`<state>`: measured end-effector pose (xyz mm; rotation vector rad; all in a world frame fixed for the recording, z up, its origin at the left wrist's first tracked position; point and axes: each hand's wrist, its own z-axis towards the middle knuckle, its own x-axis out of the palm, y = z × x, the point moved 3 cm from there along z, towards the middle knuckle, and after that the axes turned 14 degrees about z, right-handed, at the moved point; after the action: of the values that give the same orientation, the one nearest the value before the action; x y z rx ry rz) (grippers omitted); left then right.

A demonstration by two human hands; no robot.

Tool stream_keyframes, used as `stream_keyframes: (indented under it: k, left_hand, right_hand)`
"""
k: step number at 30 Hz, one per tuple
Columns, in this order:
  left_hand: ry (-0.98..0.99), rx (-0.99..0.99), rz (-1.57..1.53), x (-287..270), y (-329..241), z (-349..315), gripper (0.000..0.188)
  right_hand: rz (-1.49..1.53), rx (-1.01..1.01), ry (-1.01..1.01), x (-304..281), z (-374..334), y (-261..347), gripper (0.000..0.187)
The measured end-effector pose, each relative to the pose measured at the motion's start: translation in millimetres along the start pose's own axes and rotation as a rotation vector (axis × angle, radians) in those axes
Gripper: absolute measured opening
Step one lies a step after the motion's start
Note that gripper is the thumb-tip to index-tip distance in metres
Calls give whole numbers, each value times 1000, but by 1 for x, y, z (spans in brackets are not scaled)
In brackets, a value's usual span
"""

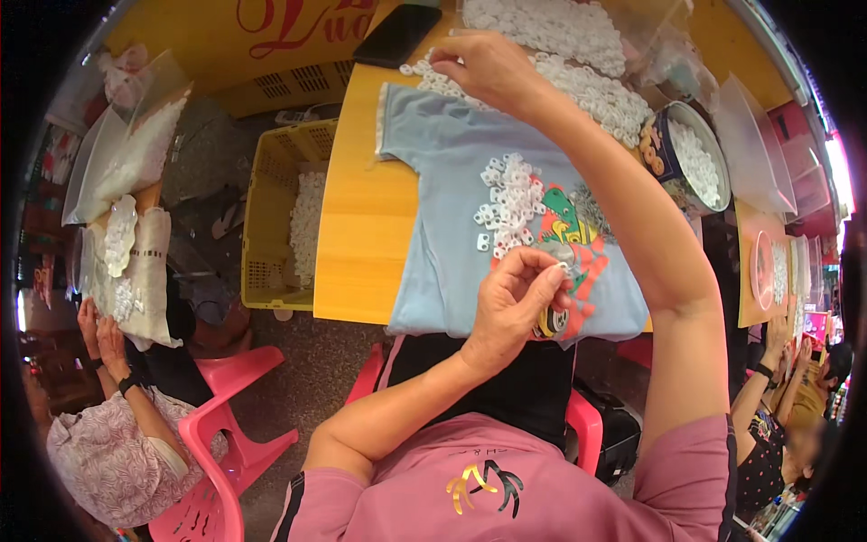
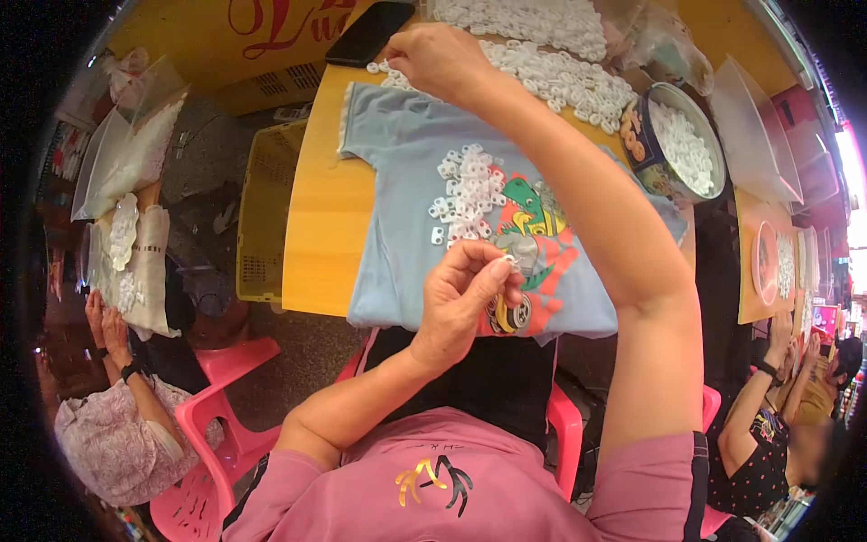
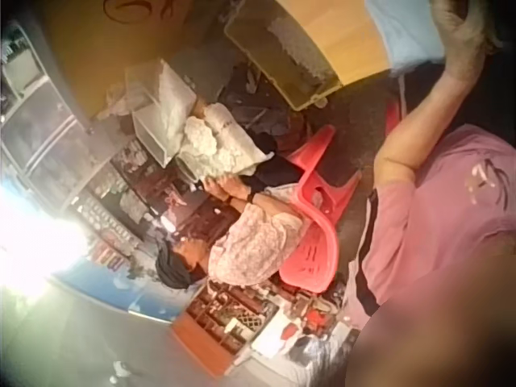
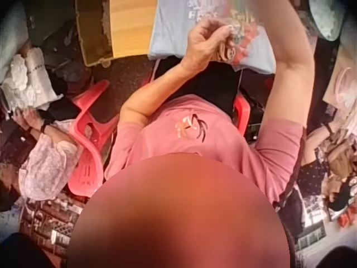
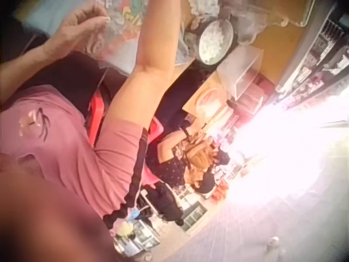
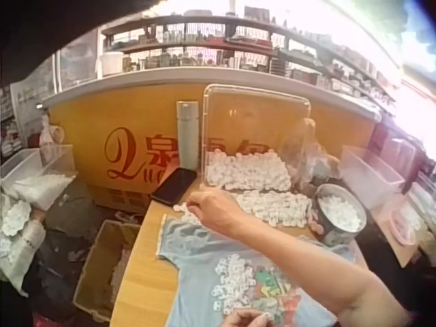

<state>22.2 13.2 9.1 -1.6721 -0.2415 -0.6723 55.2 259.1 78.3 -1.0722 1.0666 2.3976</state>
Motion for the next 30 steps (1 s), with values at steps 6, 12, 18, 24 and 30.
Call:
stream_keyframes:
  k: [6, 12, 18, 24, 30]
  left_hand:
    - [-9, -19, -34, -1, -1, 1, 11]
    - [11, -34, -60, -3, -2, 1, 12]
    - [5, -27, -40, -1, 0, 2, 12]
    - [12, -9, -29, 1, 2, 4, 12]
    - [-42, 29, -42, 0, 0, 3, 11]
  right_hand:
    - [-268, 60, 151, 41, 47, -20, 24]
    - [-272, 142, 272, 52, 54, -20, 27]
    - [24, 55, 122, 34, 34, -12, 22]
    - [960, 470, 20, -26, -45, 15, 32]
    - [1257, 688, -16, -55, -146, 43, 32]
